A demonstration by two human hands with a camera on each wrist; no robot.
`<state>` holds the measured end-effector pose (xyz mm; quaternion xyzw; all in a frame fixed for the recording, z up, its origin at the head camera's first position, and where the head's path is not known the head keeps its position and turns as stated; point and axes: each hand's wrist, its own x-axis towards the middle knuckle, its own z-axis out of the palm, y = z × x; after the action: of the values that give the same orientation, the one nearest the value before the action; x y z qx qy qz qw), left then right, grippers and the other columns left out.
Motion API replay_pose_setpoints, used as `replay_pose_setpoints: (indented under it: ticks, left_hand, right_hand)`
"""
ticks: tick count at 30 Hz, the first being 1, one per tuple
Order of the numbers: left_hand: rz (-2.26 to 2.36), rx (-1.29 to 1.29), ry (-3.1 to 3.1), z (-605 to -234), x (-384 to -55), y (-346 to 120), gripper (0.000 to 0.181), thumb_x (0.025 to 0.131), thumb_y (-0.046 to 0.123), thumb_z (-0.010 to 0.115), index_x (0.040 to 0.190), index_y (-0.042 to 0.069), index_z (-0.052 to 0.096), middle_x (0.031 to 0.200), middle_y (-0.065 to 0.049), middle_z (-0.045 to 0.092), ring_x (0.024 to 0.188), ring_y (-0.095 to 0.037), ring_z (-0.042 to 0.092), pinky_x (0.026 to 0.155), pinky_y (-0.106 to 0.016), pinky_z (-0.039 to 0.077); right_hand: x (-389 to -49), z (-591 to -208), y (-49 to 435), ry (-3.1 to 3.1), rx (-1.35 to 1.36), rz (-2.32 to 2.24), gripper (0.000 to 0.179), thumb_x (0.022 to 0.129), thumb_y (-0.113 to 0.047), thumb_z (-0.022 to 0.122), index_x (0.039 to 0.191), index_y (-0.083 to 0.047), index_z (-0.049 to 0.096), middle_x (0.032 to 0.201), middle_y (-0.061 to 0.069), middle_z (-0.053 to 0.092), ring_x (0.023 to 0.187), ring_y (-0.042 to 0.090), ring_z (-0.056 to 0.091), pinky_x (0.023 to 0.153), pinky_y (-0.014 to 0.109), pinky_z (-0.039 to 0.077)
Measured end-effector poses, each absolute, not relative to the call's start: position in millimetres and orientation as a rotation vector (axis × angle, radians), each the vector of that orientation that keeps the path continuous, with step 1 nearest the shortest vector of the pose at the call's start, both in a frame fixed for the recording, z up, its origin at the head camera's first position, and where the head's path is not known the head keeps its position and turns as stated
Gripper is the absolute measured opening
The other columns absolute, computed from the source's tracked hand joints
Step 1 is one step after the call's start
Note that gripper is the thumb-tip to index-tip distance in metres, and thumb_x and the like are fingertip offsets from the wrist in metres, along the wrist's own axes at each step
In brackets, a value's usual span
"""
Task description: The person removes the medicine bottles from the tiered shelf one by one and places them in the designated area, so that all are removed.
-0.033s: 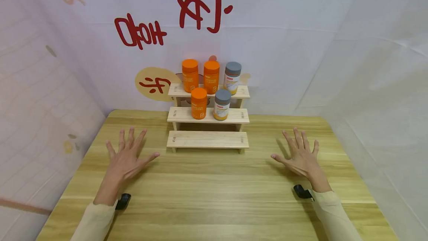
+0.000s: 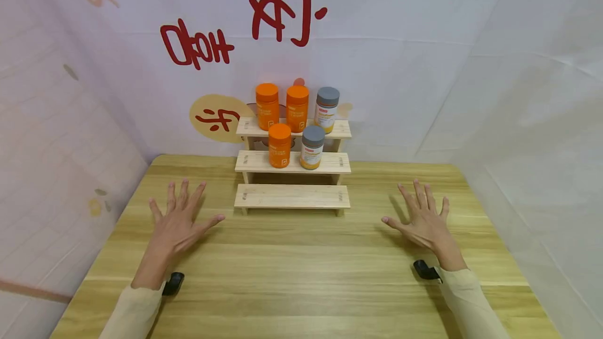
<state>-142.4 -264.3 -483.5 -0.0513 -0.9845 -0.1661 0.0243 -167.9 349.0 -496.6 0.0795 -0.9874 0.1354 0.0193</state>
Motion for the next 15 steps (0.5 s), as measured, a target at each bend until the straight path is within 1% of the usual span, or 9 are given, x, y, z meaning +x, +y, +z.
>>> replay_pose_setpoints:
  ticks: [5,10,15]
  left_hand:
    - [-0.543,-0.149,-3.044,-484.9,-143.7,-263.0,0.099,0.094,0.074,0.052,0.167,0.031,0.001,0.17,-0.016,-0.015,0.154,-0.047,-0.021,0.108,-0.083,-0.02]
    - [-0.613,-0.144,-3.065,-486.7,-147.2,-255.3,0.099,0.094,0.075,0.05,0.166,0.032,-0.001,0.169,-0.015,-0.019,0.154,-0.043,-0.024,0.108,-0.084,-0.017]
    - [-0.686,-0.145,-3.073,-488.2,-152.4,-247.1,0.099,0.094,0.075,0.05,0.166,0.031,-0.002,0.169,-0.016,-0.021,0.155,-0.043,-0.023,0.11,-0.084,-0.013]
  right_hand:
    - [-168.8,-496.5,348.1,-3.056,0.247,0.436,0.1,0.09,-0.073,0.059,0.166,-0.034,0.009,0.173,0.008,-0.013,0.157,0.048,-0.005,0.112,0.081,-0.015]
    - [-168.6,-494.0,346.2,-3.042,0.233,0.452,0.099,0.09,-0.071,0.06,0.167,-0.031,0.012,0.173,0.01,-0.01,0.158,0.048,-0.003,0.112,0.082,-0.012]
    - [-169.7,-491.1,340.6,-3.031,0.241,0.504,0.098,0.091,-0.069,0.061,0.167,-0.029,0.013,0.173,0.01,-0.009,0.157,0.049,-0.003,0.113,0.081,-0.009]
